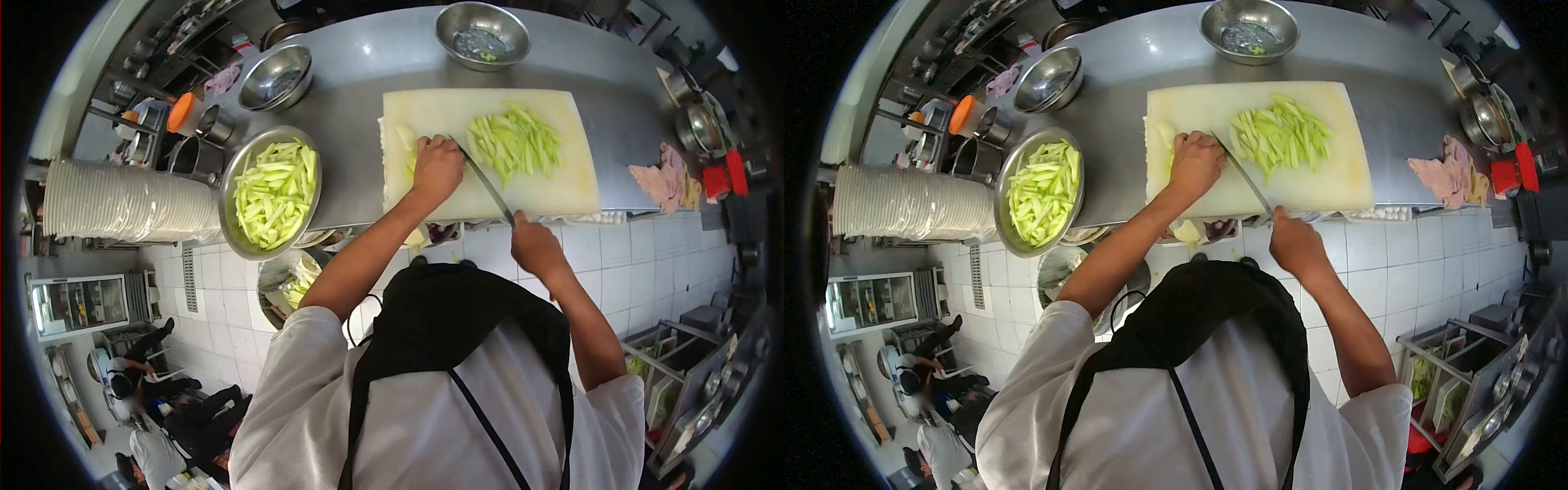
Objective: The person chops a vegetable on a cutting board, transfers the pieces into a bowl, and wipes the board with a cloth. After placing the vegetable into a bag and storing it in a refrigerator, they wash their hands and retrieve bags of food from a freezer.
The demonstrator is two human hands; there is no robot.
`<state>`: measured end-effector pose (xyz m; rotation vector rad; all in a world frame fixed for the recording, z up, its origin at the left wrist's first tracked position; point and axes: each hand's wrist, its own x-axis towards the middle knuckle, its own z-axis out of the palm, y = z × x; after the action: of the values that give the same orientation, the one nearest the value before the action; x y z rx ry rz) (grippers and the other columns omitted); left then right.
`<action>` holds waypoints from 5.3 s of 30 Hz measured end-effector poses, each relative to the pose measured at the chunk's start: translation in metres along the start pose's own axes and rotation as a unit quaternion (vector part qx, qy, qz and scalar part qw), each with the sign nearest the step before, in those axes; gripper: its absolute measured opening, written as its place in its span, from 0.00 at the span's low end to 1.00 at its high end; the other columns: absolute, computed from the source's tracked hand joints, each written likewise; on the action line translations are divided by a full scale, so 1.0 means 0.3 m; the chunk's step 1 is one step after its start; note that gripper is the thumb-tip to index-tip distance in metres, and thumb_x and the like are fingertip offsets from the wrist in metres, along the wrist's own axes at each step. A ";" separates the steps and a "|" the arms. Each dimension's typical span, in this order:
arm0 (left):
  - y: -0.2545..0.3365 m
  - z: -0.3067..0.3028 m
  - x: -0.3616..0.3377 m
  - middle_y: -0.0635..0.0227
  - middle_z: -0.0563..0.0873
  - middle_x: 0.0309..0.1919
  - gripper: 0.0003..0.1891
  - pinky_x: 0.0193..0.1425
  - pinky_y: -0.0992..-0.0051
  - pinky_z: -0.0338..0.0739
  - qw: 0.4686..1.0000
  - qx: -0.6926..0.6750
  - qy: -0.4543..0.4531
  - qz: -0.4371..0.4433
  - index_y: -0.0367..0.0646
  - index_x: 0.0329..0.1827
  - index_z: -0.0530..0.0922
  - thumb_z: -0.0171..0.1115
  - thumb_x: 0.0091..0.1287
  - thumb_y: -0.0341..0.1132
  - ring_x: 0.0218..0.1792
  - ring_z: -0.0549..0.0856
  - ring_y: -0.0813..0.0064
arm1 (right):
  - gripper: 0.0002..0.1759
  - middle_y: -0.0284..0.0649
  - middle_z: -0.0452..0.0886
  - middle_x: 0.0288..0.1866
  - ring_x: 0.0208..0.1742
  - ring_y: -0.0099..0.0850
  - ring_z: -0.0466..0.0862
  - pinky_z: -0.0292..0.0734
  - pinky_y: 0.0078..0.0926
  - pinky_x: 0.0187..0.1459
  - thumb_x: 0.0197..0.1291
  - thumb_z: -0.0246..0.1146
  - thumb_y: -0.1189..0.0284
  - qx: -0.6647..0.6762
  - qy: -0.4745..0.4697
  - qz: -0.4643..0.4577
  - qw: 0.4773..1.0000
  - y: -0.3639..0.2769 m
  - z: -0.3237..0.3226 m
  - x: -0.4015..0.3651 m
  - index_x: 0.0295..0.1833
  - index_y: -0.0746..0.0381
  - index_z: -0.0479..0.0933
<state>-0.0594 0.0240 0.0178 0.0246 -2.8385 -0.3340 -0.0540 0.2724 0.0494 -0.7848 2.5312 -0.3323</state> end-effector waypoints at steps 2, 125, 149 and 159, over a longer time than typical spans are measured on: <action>0.004 -0.012 -0.004 0.69 0.86 0.38 0.04 0.58 0.62 0.66 1.000 0.007 -0.009 -0.001 0.45 0.34 0.87 0.67 0.58 0.32 0.50 0.80 0.67 | 0.12 0.66 0.81 0.38 0.44 0.63 0.82 0.75 0.58 0.48 0.64 0.51 0.73 0.053 0.036 -0.021 0.998 0.000 -0.018 0.007 0.51 0.69 0.69; -0.151 -0.003 -0.005 0.61 0.84 0.43 0.05 0.57 0.65 0.77 0.979 -0.199 0.037 -0.005 0.39 0.35 0.87 0.67 0.59 0.31 0.49 0.82 0.58 | 0.11 0.67 0.81 0.34 0.41 0.65 0.81 0.74 0.62 0.44 0.69 0.53 0.70 0.122 0.038 0.081 0.989 -0.227 0.056 -0.079 0.48 0.68 0.69; -0.140 0.007 0.029 0.64 0.85 0.43 0.06 0.55 0.64 0.76 0.988 -0.154 0.007 0.024 0.42 0.35 0.88 0.70 0.55 0.31 0.49 0.80 0.60 | 0.12 0.65 0.81 0.31 0.38 0.62 0.83 0.76 0.59 0.43 0.67 0.54 0.71 0.099 0.070 0.064 0.991 -0.159 0.051 -0.065 0.49 0.69 0.70; -0.158 -0.023 -0.018 0.62 0.84 0.46 0.09 0.62 0.65 0.74 0.976 -0.209 0.041 -0.038 0.41 0.42 0.87 0.66 0.61 0.33 0.53 0.80 0.59 | 0.12 0.65 0.81 0.31 0.38 0.64 0.81 0.74 0.60 0.42 0.68 0.54 0.70 0.120 0.084 0.066 0.987 -0.197 0.001 -0.098 0.49 0.68 0.70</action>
<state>-0.0530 -0.0235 0.0118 0.0580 -2.6337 -0.9165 -0.0047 0.2418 0.0807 -0.5119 2.6173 -0.6690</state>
